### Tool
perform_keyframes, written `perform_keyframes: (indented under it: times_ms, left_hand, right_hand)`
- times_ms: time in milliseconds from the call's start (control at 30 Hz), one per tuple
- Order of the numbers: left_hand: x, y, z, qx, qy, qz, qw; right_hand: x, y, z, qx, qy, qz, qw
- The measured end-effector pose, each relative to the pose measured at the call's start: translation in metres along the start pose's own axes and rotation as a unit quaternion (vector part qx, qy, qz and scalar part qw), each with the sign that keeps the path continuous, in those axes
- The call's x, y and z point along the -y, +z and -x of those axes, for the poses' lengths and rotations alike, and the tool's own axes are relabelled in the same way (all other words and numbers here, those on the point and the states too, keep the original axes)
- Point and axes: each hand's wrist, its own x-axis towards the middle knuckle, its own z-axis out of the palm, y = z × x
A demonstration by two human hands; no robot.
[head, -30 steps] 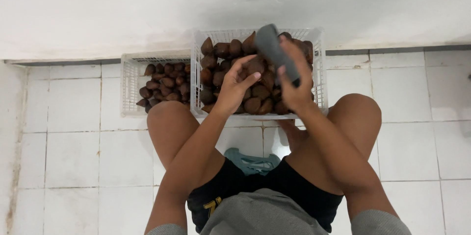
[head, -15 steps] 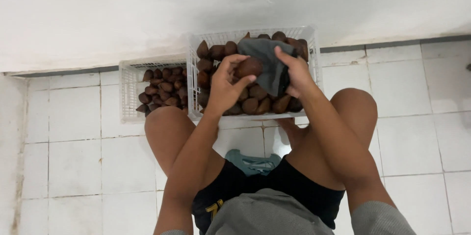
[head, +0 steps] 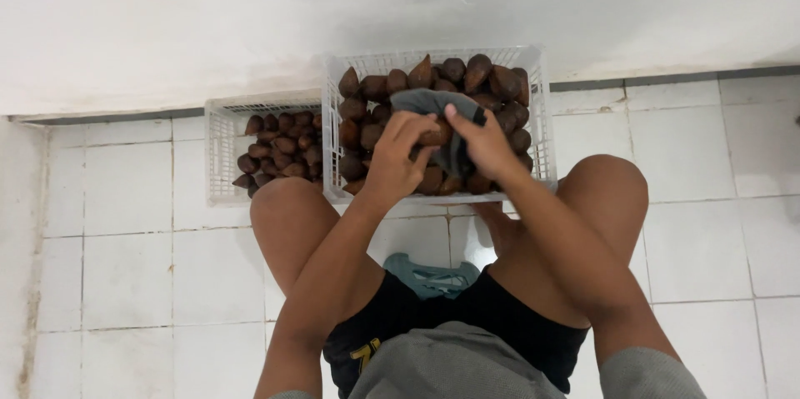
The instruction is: Cleaning individual salak fruits by wiping them with a cloth.
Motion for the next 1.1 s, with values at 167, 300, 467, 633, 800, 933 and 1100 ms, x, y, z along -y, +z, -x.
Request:
perform_keyframes:
  times_ms: [167, 300, 467, 633, 800, 933, 1100]
  left_hand:
    - [-0.005, -0.003, -0.01, -0.001, 0.007, 0.017, 1.0]
    - [-0.004, -0.009, -0.013, -0.046, -0.077, 0.072, 0.993]
    - [0.0, 0.001, 0.002, -0.03, -0.156, 0.112, 0.981]
    - [0.002, 0.005, 0.006, -0.038, -0.012, 0.09, 0.995]
    - [-0.002, 0.003, -0.008, -0.009, 0.069, 0.024, 0.997]
    - [0.005, 0.003, -0.011, -0.032, 0.04, 0.053, 0.997]
    - [0.02, 0.015, 0.005, 0.002, 0.119, -0.018, 0.993]
  right_hand:
    - [0.023, -0.02, -0.007, -0.039, 0.128, -0.11, 0.985]
    - [0.025, -0.033, -0.001, 0.015, -0.262, 0.139, 0.955]
    - [0.027, -0.006, 0.023, 0.067, -0.466, 0.282, 0.836]
    - [-0.005, -0.011, 0.006, 0.09, -0.297, 0.07, 0.948]
    - [-0.002, -0.039, -0.014, -0.028, 0.096, -0.142, 0.985]
    - [0.037, -0.025, 0.017, 0.024, -0.265, 0.119, 0.957]
    - [0.02, -0.005, 0.026, 0.082, -0.431, 0.24, 0.866]
